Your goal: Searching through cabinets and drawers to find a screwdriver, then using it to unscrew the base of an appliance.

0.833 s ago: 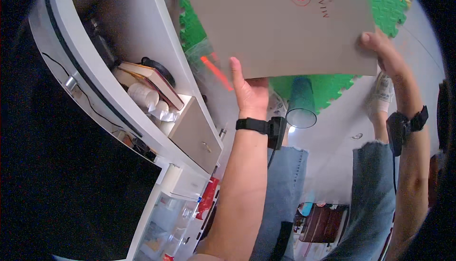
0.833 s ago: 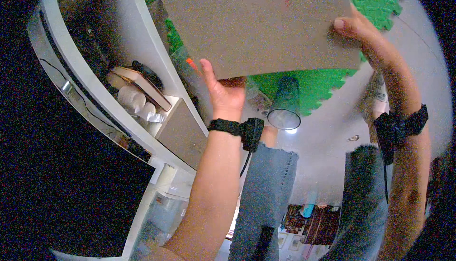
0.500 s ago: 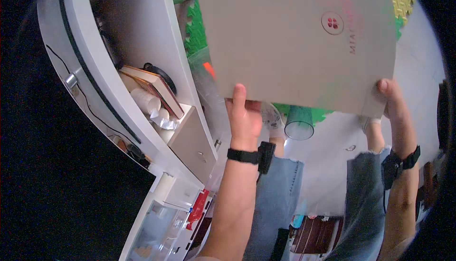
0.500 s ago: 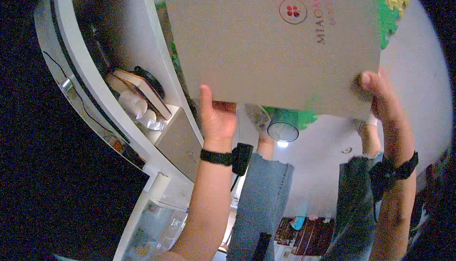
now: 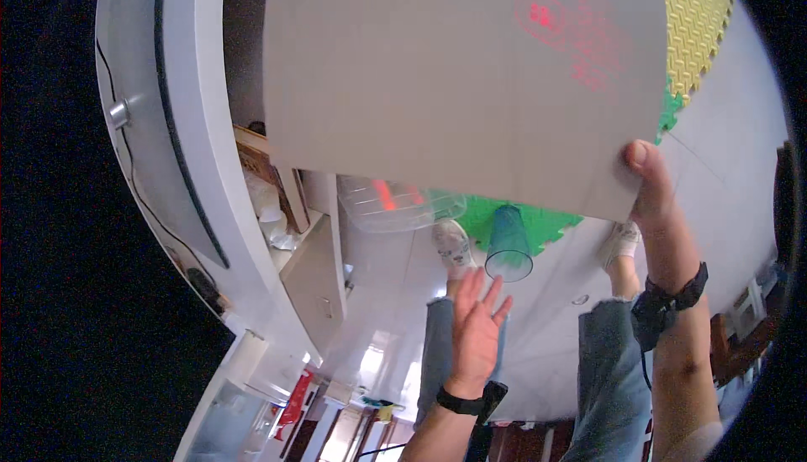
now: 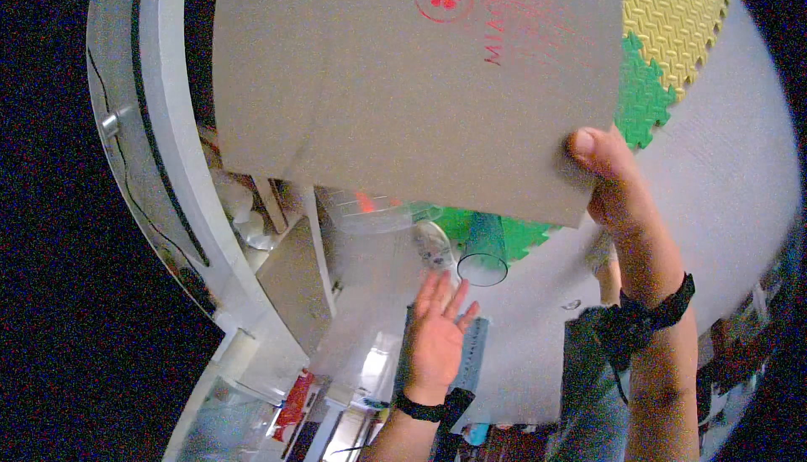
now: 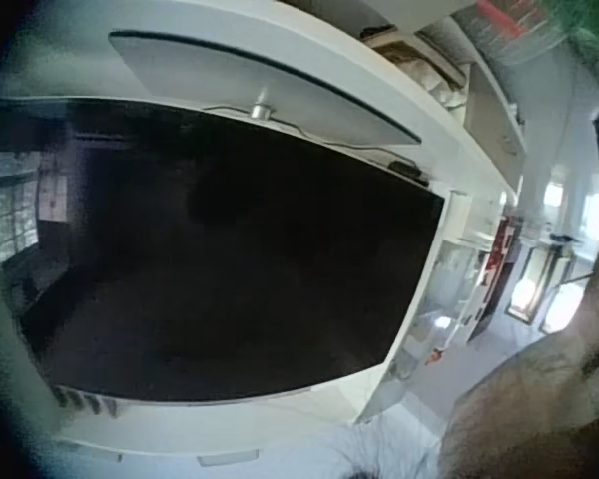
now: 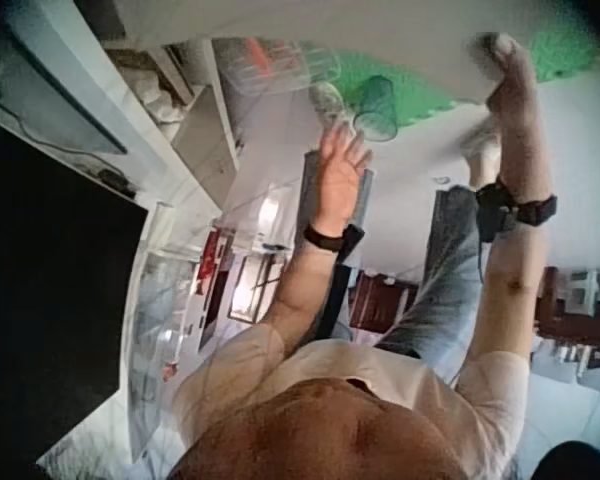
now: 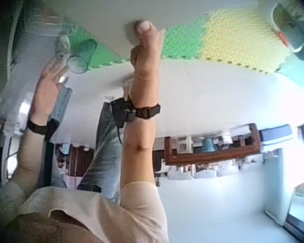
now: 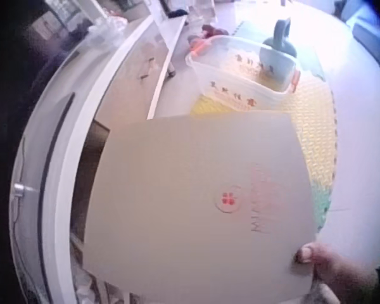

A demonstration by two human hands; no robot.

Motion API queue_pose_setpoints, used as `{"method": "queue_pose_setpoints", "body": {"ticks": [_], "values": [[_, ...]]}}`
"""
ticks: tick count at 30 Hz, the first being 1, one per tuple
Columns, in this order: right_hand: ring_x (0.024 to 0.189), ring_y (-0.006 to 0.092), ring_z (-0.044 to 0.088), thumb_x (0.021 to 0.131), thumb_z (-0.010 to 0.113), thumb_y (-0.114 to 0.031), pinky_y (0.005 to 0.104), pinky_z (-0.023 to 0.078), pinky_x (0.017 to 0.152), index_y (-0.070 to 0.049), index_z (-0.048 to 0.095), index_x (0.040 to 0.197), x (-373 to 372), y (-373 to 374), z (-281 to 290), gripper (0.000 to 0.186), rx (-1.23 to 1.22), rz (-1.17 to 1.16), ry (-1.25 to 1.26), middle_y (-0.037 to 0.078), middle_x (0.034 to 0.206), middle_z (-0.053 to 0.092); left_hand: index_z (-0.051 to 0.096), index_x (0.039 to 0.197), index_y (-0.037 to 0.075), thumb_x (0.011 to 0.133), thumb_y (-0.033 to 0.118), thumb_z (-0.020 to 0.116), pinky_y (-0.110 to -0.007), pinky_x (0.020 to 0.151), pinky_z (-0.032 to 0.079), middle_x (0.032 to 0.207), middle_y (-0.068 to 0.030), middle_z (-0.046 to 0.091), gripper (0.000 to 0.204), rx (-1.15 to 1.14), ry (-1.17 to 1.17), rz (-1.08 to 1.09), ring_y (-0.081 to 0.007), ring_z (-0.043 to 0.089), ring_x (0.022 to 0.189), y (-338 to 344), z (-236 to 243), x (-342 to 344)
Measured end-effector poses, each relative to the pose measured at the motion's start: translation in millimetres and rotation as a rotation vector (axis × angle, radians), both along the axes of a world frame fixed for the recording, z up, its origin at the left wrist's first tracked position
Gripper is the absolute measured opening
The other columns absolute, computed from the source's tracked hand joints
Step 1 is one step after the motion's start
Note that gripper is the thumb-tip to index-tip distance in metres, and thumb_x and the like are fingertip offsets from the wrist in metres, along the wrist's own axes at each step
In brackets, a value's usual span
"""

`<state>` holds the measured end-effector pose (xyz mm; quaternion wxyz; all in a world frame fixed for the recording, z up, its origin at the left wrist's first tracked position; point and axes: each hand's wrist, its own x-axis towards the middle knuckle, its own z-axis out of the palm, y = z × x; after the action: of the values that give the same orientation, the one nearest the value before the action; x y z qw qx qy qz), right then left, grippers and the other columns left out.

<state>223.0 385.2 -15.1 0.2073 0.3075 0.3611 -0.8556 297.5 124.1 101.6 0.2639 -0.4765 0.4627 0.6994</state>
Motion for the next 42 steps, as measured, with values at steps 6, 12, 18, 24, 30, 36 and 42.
{"method": "queue_pose_setpoints", "body": {"ticks": [6, 12, 18, 24, 30, 36, 42], "values": [[0.084, 0.0217, 0.063, 0.077, 0.059, -0.048, 0.0333, 0.053, 0.073, 0.0, 0.055, 0.107, -50, -53, 23, 0.057, 0.141, 0.046, 0.016, 0.012, 0.098, 0.062, 0.034, 0.134, 0.005, 0.089, 0.019, 0.052, -0.037, 0.099, 0.037, 0.14, -0.0093, 0.034, 0.05, 0.095, -0.149, -0.031, -0.0258, 0.04, 0.125, 4, -15, 29], [0.092, 0.0217, 0.061, 0.078, 0.058, -0.049, 0.0358, 0.051, 0.078, -0.002, 0.054, 0.111, -73, -88, 14, 0.057, 0.139, 0.104, 0.1, 0.012, 0.104, 0.06, 0.038, 0.129, 0.005, 0.088, 0.022, 0.057, -0.033, 0.098, 0.037, 0.135, -0.0073, 0.039, 0.049, 0.226, -0.161, -0.081, -0.0218, 0.042, 0.124, 12, -6, 26], [0.092, 0.0196, 0.06, 0.084, 0.054, -0.043, 0.034, 0.049, 0.08, -0.004, 0.053, 0.113, -106, -138, 22, 0.048, 0.245, -0.017, 0.125, 0.009, 0.104, 0.059, 0.04, 0.127, 0.005, 0.088, 0.024, 0.058, -0.033, 0.098, 0.035, 0.133, -0.0077, 0.04, 0.046, 0.244, -0.147, -0.023, -0.0214, 0.044, 0.122, 0, -5, 26], [0.102, 0.0251, 0.054, 0.074, 0.063, -0.05, 0.0384, 0.041, 0.09, -0.002, 0.043, 0.122, -160, -173, 3, 0.071, 0.324, 0.114, 0.151, 0.011, 0.114, 0.054, 0.041, 0.125, 0.006, 0.088, 0.023, 0.058, -0.034, 0.097, 0.035, 0.131, -0.0077, 0.042, 0.044, 0.272, -0.132, 0.012, -0.0213, 0.045, 0.12, -10, 0, 18], [0.124, 0.0298, 0.037, 0.081, 0.046, -0.065, 0.0431, 0.031, 0.1, -0.017, 0.015, 0.143, -192, -232, 54, 0.085, 0.275, 0.239, 0.244, 0.013, 0.14, 0.032, 0.042, 0.124, 0.006, 0.088, 0.023, 0.058, -0.034, 0.096, 0.036, 0.131, -0.0087, 0.042, 0.043, 0.262, -0.125, 0.067, -0.0214, 0.046, 0.119, -28, 1, 9], [0.12, 0.0284, 0.039, 0.079, 0.056, -0.054, 0.0415, 0.033, 0.097, -0.014, 0.016, 0.141, -242, -269, 1, 0.084, 0.17, 0.285, 0.247, 0.011, 0.137, 0.034, 0.043, 0.123, 0.006, 0.089, 0.023, 0.056, -0.034, 0.096, 0.036, 0.132, -0.0091, 0.042, 0.04, 0.256, -0.136, 0.149, -0.0218, 0.046, 0.119, -45, 7, -1], [0.131, 0.0317, 0.024, 0.082, 0.054, -0.054, 0.0453, 0.025, 0.104, -0.012, 0.017, 0.142, -256, -288, -6, 0.082, 0.233, 0.26, 0.24, 0.015, 0.144, 0.023, 0.043, 0.123, 0.006, 0.09, 0.021, 0.054, -0.034, 0.096, 0.038, 0.132, -0.0097, 0.042, 0.038, 0.281, -0.101, 0.163, -0.0224, 0.047, 0.119, -51, 7, -2]]}}
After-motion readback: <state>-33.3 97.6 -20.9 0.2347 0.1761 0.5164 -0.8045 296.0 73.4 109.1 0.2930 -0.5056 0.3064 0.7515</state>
